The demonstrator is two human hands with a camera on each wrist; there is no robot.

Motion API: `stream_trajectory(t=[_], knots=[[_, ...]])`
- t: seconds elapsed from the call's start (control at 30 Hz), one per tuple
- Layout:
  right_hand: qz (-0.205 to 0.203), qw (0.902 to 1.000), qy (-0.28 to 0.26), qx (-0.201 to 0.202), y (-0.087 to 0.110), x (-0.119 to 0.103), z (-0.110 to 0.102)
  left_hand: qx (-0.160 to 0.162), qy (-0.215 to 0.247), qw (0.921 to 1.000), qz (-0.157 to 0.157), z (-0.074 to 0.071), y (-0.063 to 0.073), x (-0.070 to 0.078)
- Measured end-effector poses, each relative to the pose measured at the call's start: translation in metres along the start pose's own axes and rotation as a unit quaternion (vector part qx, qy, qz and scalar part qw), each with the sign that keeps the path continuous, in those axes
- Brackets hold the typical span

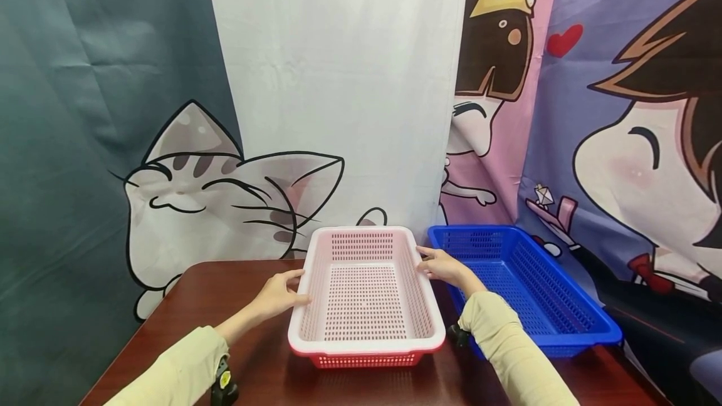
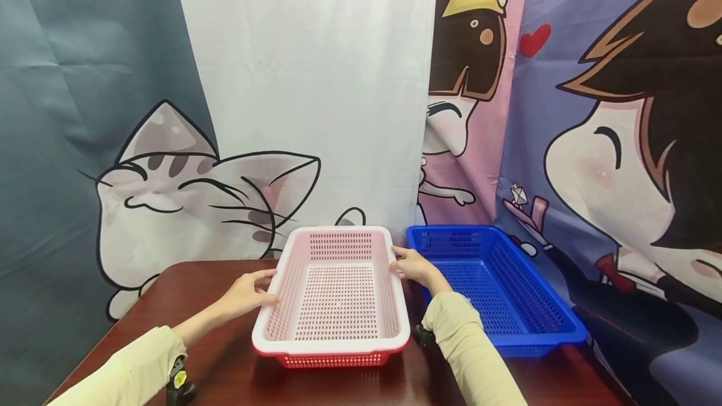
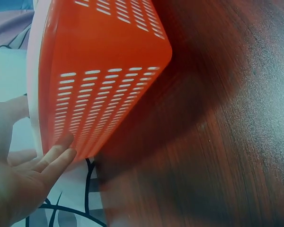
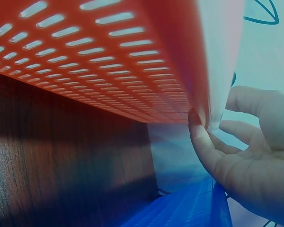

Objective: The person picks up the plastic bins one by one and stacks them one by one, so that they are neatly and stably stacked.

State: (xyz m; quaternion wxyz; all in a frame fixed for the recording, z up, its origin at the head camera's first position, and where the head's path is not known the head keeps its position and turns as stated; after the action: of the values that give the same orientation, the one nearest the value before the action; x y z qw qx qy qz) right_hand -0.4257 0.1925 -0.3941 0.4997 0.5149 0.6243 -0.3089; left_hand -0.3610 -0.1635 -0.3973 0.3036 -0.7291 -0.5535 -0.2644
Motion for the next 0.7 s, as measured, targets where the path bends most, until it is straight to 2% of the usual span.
stream_trajectory(t=[0.23, 0.33, 0.47, 0.7], knots=[[-0.003, 0.9996, 0.023, 0.015, 0.0, -0.002, 0.003, -0.002, -0.002, 0.9998, -0.018, 0.0, 0.004, 0.007], [-0.004, 0.9996, 0.025, 0.011, 0.0, -0.005, 0.008, -0.009, 0.001, 0.9996, -0.025, -0.004, 0.007, 0.005], [-0.011, 0.9998, 0.017, -0.002, -0.003, -0.009, 0.017, -0.013, 0.003, 0.9994, -0.033, -0.012, 0.013, -0.002], [-0.019, 0.9998, 0.004, -0.01, -0.013, -0.021, 0.034, -0.024, 0.007, 0.9996, -0.016, -0.037, 0.02, -0.01]])
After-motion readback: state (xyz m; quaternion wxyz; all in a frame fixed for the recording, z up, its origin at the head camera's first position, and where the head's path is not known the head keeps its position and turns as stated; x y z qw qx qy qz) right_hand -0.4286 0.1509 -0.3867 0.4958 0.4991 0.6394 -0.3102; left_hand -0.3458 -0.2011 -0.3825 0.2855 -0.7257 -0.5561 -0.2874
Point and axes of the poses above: each hand's wrist, its own y-axis away from the middle knuckle, its own z-axis out of the palm, x = y × z, the point moved 5 cm from there along -y, towards the middle knuckle, and after that the axes turned 8 degrees about -y, right-handed, at the moved point
